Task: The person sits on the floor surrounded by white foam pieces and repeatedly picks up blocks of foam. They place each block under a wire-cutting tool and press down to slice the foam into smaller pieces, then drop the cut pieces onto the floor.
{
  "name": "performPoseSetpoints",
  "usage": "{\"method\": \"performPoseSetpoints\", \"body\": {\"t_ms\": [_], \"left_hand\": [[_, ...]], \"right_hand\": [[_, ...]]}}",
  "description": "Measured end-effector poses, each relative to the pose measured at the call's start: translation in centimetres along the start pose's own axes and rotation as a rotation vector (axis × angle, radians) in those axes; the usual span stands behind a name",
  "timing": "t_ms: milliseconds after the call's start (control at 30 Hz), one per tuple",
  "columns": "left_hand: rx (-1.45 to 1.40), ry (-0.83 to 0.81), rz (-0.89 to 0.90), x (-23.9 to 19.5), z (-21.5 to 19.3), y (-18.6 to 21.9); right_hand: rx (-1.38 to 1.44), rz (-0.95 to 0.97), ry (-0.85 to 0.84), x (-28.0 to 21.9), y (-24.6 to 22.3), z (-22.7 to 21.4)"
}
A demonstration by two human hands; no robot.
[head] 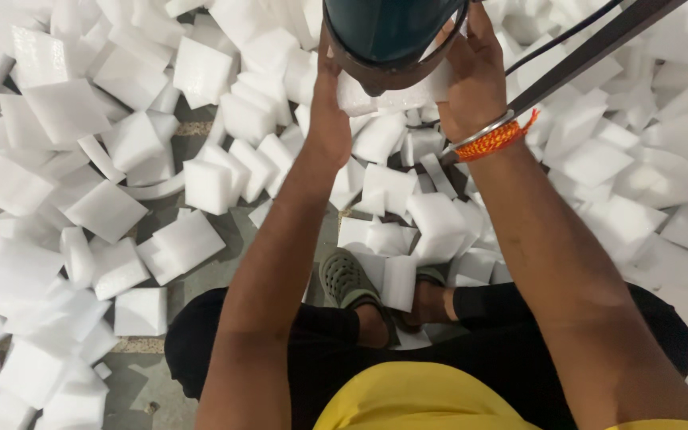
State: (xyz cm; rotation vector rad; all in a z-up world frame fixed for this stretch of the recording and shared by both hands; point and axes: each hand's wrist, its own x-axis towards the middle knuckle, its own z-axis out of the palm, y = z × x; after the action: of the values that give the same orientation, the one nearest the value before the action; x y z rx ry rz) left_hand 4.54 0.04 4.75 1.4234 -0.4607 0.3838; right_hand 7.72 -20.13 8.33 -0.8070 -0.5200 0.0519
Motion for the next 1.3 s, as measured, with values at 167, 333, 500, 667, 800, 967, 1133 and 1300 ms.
{"method": "performPoseSetpoints", "body": {"t_ms": [167, 333, 500, 667, 800, 967, 1133, 1300], "left_hand": [[-0.396, -0.031, -0.197, -2.6, 1.3, 2.5], [-0.184, -0.008, -0.242, -6.7, 2.9, 4.0], [-0.047, 0.055, -0.353, -11.2, 3.8, 3.5], [0.179, 0.093, -0.433, -15.3, 4.0, 2.4], [0.31, 0.049, -0.512, -18.2, 3.3, 2.8], [0.744, -0.183, -0.419, -19.5, 0.5, 4.9], [0.869, -0.347, -0.06, -19.6, 0.5, 6.5], [0.272, -0.223, -0.397, -20.2, 1.3, 5.8]], "right_hand": [[-0.389, -0.049, 0.101, -3.3, -0.2, 1.0], [-0.501, 0.072, 0.206, -7.7, -0.4, 2.4], [-0.522, 0.165, 0.224, -11.6, -0.1, 3.1], [-0.602, 0.227, 0.245, -15.2, 0.6, 3.3], [-0.513, 0.358, 0.304, -17.2, 1.0, 3.0], [-0.346, 0.544, 0.225, -17.9, -1.4, 1.8], [-0.073, 0.693, 0.231, -18.0, -2.9, 0.9], [-0.033, 0.819, 0.414, -18.6, -3.0, -0.5]]}}
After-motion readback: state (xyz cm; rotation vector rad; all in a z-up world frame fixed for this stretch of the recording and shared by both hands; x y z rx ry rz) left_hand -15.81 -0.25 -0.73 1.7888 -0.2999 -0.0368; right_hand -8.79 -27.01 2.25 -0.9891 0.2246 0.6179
